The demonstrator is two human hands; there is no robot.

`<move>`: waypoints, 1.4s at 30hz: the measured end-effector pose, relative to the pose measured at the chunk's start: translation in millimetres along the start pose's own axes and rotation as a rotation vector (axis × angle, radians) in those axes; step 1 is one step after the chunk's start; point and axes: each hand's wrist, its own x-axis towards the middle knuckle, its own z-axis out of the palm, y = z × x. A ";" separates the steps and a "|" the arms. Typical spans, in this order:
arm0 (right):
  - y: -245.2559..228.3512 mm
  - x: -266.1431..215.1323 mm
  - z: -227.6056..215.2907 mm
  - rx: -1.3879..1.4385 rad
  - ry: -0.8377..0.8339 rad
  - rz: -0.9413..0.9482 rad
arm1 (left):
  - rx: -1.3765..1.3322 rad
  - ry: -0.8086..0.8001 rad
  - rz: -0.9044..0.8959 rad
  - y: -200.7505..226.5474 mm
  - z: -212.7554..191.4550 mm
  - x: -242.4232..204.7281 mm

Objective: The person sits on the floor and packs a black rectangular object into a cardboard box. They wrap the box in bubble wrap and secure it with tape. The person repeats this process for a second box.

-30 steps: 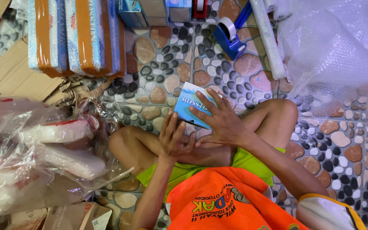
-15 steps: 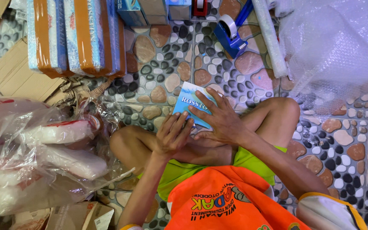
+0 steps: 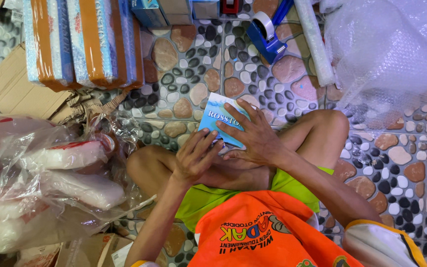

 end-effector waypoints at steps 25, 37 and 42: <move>-14.0 8.8 2.7 0.136 0.141 0.176 | -0.478 -0.005 -0.972 29.4 64.7 -88.1; 239.1 -159.8 -15.5 -0.469 0.525 1.442 | 0.214 -0.135 -0.597 -63.3 94.3 -34.4; 260.4 -212.4 -73.1 -0.396 0.740 1.255 | 0.371 -0.403 -0.411 -50.2 -36.5 21.0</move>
